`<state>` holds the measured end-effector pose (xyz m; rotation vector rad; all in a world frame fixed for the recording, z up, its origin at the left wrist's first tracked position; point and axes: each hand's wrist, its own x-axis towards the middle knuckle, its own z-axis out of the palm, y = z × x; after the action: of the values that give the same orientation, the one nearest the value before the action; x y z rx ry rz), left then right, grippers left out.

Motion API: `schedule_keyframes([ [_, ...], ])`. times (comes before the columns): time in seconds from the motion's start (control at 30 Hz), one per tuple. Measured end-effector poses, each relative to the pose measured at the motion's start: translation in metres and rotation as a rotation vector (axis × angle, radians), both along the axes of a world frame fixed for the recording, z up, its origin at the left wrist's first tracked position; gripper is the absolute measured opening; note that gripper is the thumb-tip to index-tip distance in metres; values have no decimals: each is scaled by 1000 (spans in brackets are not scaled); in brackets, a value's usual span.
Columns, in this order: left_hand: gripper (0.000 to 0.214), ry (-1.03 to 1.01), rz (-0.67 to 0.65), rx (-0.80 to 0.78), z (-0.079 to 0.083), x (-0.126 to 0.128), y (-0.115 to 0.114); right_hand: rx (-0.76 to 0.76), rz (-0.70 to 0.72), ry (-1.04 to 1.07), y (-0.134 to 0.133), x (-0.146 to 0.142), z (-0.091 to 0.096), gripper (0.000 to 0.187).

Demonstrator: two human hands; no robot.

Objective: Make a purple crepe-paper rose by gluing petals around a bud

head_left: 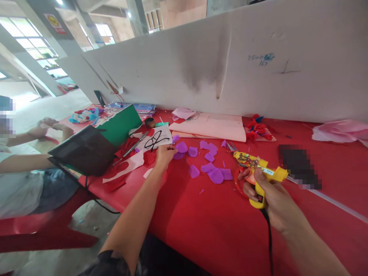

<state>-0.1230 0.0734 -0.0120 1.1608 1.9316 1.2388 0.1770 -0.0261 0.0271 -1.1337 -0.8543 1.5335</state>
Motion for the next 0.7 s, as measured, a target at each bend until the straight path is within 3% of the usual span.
schedule_keyframes([
  [0.37, 17, -213, -138, -67, 33, -12, -12, 0, 28, 28, -2, -2, 4, 34],
  [0.5, 18, -205, -158, -91, 33, -16, -10, 1, 35, -1, 0, -1, 2, 37],
  [0.7, 15, -209, -119, -56, 22, -21, -7, -4, 58, -9, 0, 1, -2, 37],
])
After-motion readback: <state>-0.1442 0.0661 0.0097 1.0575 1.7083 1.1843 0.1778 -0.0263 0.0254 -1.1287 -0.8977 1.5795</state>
